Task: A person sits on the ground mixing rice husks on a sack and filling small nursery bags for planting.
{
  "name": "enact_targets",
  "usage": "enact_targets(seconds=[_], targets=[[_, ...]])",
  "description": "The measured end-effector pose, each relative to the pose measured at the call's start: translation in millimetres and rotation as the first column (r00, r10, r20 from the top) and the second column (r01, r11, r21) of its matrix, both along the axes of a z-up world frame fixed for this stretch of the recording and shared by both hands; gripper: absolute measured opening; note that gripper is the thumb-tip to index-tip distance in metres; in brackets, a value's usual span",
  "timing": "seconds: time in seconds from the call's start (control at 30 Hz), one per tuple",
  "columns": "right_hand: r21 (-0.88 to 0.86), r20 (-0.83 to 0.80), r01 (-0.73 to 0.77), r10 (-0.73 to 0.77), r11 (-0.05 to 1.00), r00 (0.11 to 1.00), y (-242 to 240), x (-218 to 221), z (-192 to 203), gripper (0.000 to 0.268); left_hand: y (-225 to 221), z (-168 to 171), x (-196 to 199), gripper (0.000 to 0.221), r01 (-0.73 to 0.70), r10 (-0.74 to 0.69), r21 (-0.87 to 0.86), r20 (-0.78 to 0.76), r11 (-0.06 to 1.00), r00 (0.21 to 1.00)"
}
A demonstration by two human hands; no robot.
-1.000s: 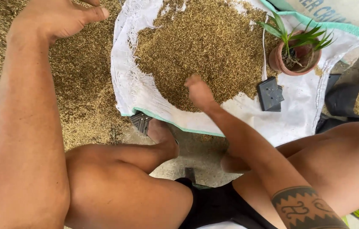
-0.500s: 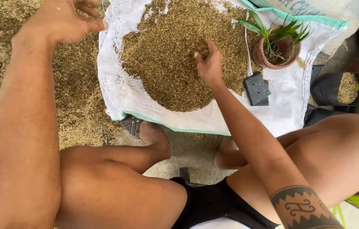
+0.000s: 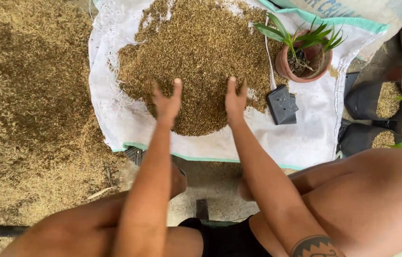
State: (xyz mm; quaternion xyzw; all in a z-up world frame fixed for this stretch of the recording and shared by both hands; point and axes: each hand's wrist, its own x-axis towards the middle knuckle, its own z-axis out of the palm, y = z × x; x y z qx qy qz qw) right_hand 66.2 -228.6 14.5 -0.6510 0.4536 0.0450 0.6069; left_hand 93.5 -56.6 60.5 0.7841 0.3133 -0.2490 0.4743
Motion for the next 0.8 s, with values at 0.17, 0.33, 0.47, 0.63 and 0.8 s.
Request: enact_targets(seconds=[0.17, 0.33, 0.47, 0.63, 0.8], targets=[[0.087, 0.035, -0.071, 0.068, 0.994, 0.997, 15.4, 13.8, -5.7, 0.103, -57.5, -20.3, -12.7, 0.115, -0.063, 0.064, -0.014, 0.028, 0.998, 0.998], [0.172, -0.045, -0.109, 0.118, 0.979, 0.992, 22.7, 7.1, -15.9, 0.119, -50.7, -18.7, -11.6, 0.118, -0.154, 0.161, -0.235, 0.012, 0.960, 0.987], [0.175, 0.054, -0.183, 0.176, 0.967, 0.983, 32.7, 2.1, 3.2, 0.118, -57.5, -15.8, -10.0, 0.112, -0.295, 0.302, -0.342, -0.032, 0.892, 0.953], [-0.011, 0.205, -0.241, 0.238, 0.971, 0.950, 24.0, 25.6, -6.4, 0.094, -47.5, -37.9, -7.8, 0.112, -0.335, 0.378, -0.323, 0.080, 0.885, 0.922], [-0.050, 0.182, -0.165, 0.171, 0.985, 0.968, 7.8, 44.2, -49.7, 0.083, -43.2, -45.1, 18.3, 0.085, -0.173, 0.226, -0.201, 0.280, 0.964, 0.933]])
